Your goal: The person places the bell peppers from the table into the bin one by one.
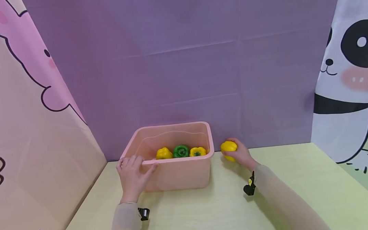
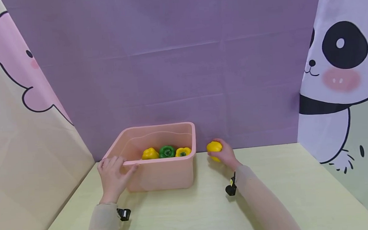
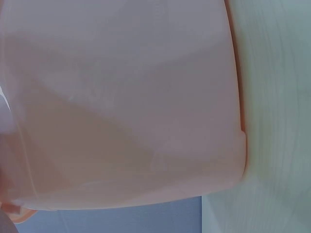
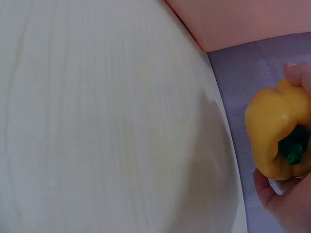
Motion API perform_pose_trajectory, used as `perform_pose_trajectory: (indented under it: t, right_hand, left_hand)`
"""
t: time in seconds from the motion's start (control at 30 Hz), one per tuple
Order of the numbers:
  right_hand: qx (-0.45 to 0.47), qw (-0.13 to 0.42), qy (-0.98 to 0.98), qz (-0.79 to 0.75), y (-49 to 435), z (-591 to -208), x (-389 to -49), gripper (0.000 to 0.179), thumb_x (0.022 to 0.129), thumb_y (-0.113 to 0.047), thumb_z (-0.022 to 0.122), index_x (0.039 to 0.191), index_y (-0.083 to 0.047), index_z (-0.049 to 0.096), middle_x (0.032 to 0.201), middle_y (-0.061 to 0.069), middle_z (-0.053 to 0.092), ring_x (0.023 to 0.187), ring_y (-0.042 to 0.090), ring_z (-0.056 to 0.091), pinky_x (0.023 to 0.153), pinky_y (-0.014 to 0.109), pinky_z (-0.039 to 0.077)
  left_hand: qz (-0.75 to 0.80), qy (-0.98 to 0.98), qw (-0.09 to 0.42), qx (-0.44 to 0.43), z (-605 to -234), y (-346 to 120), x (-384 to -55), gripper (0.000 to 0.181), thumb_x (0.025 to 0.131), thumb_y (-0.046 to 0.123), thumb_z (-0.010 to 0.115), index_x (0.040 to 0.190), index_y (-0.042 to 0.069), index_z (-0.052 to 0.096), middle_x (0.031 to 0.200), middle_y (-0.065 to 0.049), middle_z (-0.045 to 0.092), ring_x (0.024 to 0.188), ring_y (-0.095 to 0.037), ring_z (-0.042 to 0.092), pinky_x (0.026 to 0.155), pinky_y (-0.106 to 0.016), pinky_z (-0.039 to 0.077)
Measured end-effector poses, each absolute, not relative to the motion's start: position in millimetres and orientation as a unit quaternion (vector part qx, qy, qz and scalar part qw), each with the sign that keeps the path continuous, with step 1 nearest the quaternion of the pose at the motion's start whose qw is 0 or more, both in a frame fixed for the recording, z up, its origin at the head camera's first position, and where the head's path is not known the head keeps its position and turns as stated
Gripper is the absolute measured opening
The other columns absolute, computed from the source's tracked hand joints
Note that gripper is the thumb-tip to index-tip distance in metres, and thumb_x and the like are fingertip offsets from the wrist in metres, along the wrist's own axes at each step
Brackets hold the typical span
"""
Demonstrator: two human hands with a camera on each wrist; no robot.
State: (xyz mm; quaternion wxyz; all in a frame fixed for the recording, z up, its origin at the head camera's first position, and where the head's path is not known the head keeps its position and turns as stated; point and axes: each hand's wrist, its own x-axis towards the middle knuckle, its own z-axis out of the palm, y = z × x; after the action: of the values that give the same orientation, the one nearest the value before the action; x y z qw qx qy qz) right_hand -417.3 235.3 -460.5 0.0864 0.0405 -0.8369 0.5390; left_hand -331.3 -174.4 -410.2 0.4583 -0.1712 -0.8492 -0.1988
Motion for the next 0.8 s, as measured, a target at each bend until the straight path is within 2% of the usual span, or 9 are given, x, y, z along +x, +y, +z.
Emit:
perform_pose_trajectory:
  t: [0.2,0.53,0.8]
  right_hand:
    - [0.054,0.083,-0.84,0.534,237.5,-454.8,-417.5,0.068,0.079,-0.017,0.078,0.138,-0.007,0.045,0.13,0.021,0.05,0.109,0.038,0.051,0.096,0.051,0.042]
    - [0.052,0.071,-0.837,0.54,238.9,-452.8,-418.8,0.069,0.079,-0.019,0.079,0.138,-0.009,0.044,0.131,0.019,0.049,0.11,0.037,0.05,0.096,0.051,0.043]
    - [0.063,0.076,-0.83,0.548,235.8,-443.9,-412.2,0.068,0.079,-0.018,0.078,0.138,-0.009,0.045,0.129,0.019,0.051,0.107,0.036,0.052,0.093,0.049,0.045]
  left_hand:
    - [-0.202,-0.849,0.456,-0.172,-409.6,-174.5,-329.7,0.056,0.083,0.067,0.06,0.079,0.011,0.054,0.074,-0.002,0.048,0.081,-0.03,0.044,0.096,-0.059,0.02]
    - [-0.205,-0.843,0.463,-0.179,-409.8,-174.3,-330.6,0.06,0.084,0.07,0.053,0.079,0.01,0.054,0.073,-0.002,0.047,0.08,-0.031,0.044,0.096,-0.059,0.02]
    - [-0.205,-0.85,0.453,-0.172,-410.1,-174.5,-330.5,0.052,0.081,0.061,0.065,0.079,0.011,0.054,0.074,-0.002,0.048,0.082,-0.03,0.044,0.098,-0.059,0.019]
